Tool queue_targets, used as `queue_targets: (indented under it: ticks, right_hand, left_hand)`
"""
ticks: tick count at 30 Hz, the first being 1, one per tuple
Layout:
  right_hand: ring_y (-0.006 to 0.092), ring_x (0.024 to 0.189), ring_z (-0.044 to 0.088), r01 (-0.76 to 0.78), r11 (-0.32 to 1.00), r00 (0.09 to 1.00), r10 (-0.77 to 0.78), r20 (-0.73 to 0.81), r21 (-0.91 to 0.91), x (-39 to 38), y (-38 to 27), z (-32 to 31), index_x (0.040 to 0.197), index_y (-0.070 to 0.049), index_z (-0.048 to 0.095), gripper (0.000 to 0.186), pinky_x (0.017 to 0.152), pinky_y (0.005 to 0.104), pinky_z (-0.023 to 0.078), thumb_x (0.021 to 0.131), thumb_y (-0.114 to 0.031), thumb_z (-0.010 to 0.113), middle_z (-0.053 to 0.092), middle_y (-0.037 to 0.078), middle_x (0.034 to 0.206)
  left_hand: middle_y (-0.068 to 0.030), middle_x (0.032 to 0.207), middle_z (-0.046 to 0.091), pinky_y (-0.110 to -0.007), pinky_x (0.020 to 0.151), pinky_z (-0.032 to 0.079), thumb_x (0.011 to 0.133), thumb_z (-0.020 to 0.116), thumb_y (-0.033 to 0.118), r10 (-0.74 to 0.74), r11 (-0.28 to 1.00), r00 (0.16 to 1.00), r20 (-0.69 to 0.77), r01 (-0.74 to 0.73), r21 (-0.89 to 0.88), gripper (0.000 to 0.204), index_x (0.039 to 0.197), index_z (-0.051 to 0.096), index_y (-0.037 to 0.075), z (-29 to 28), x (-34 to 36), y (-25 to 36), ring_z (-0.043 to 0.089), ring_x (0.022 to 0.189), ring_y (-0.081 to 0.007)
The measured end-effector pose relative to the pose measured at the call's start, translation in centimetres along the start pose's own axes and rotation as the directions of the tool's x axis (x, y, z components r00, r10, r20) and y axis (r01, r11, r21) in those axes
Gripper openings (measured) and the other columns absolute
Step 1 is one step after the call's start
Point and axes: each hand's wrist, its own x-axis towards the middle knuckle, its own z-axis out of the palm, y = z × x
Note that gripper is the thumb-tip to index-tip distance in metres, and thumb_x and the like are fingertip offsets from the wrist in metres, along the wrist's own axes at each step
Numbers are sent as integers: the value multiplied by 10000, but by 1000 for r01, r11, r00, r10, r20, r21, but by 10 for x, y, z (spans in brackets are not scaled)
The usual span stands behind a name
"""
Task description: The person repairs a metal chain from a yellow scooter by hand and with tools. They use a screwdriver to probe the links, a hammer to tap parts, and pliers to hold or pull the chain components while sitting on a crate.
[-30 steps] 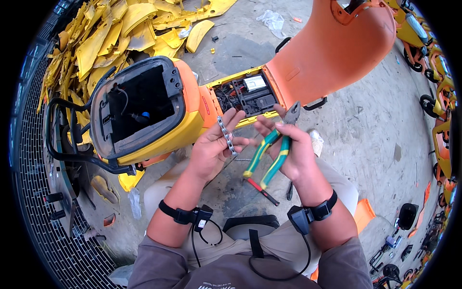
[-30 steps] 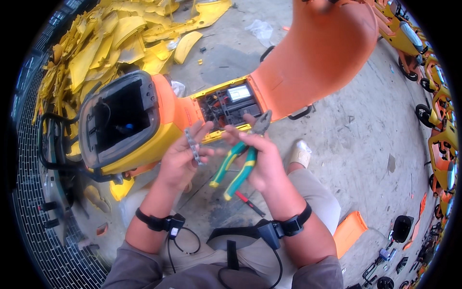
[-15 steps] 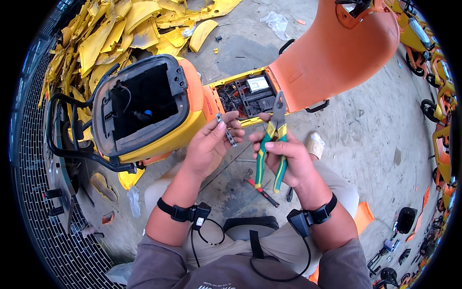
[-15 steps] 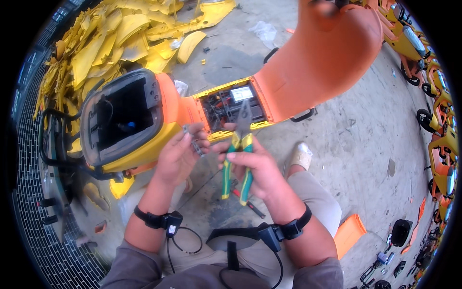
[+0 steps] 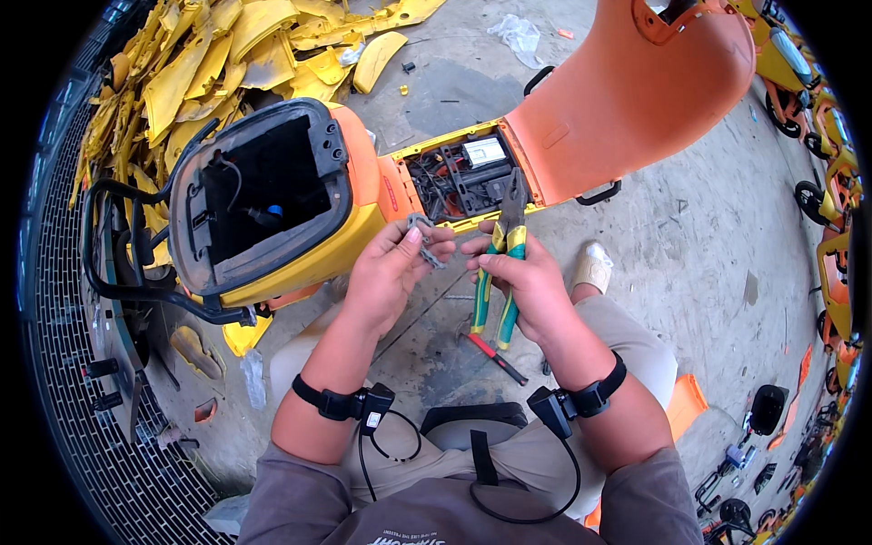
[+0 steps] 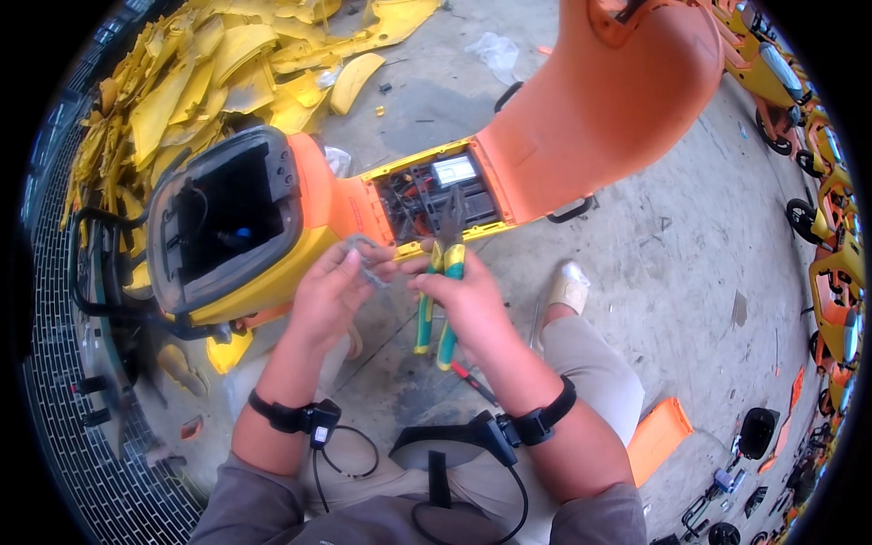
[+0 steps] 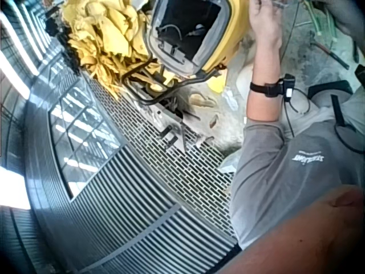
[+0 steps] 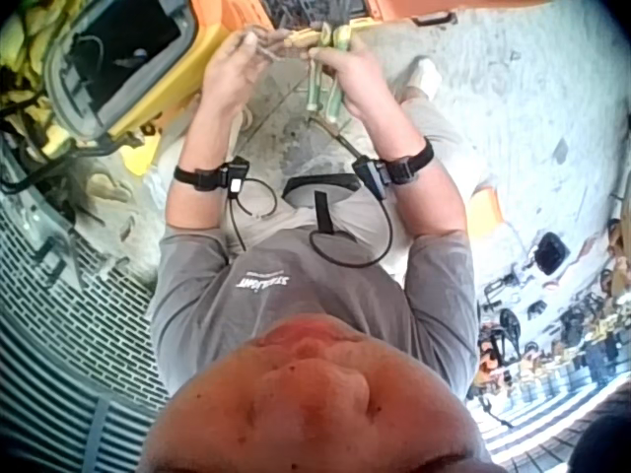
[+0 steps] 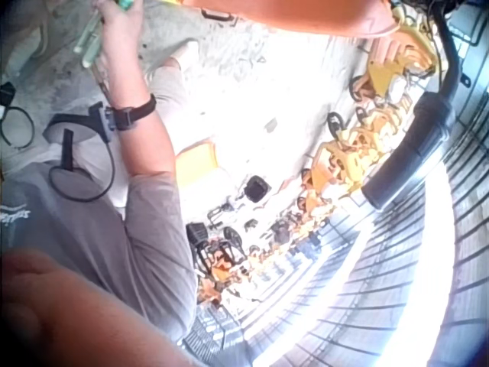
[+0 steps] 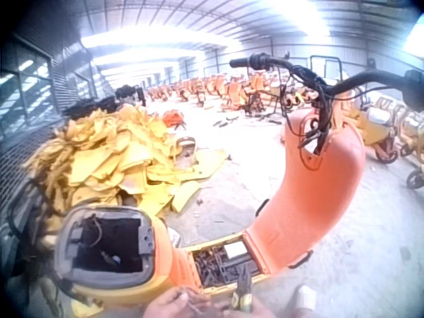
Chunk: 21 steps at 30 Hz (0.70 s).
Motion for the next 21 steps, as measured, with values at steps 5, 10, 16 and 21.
queue_targets:
  ticks: [5,10,16,21]
  right_hand:
    - [188,985,655,31,995,999,-33,-17,-97,4,5,1,1315,7,501,421,880,326,529,915,7,629,681,137,1138]
    - [183,974,656,65,990,998,-68,-13,-126,8,10,3,1298,8,512,407,865,318,522,909,14,634,691,125,1108]
    - [182,979,657,53,993,998,-55,-13,-102,8,9,7,1292,14,512,407,865,324,522,902,12,629,698,130,1111]
    - [187,1009,660,63,994,998,-60,32,-85,6,5,8,1292,16,517,405,876,334,524,902,10,628,697,142,1171]
  left_hand:
    - [-88,1038,622,-380,971,495,1053,552,190,-15,1000,999,-36,15,-7,225,1144,626,-2,-5,2,-3,613,983,-196]
    - [-83,1059,624,-373,960,495,1048,562,181,-1,1000,1000,-29,2,29,244,1185,615,-13,-5,3,-5,608,976,-185]
    - [-88,1105,640,-376,975,498,1028,594,151,2,999,1000,-1,-2,53,256,1218,596,-20,-2,1,-6,622,1001,-170]
    - [-88,1128,658,-334,960,496,1007,623,127,57,994,998,-1,-57,90,265,1227,591,-17,-6,4,-13,624,1015,-157]
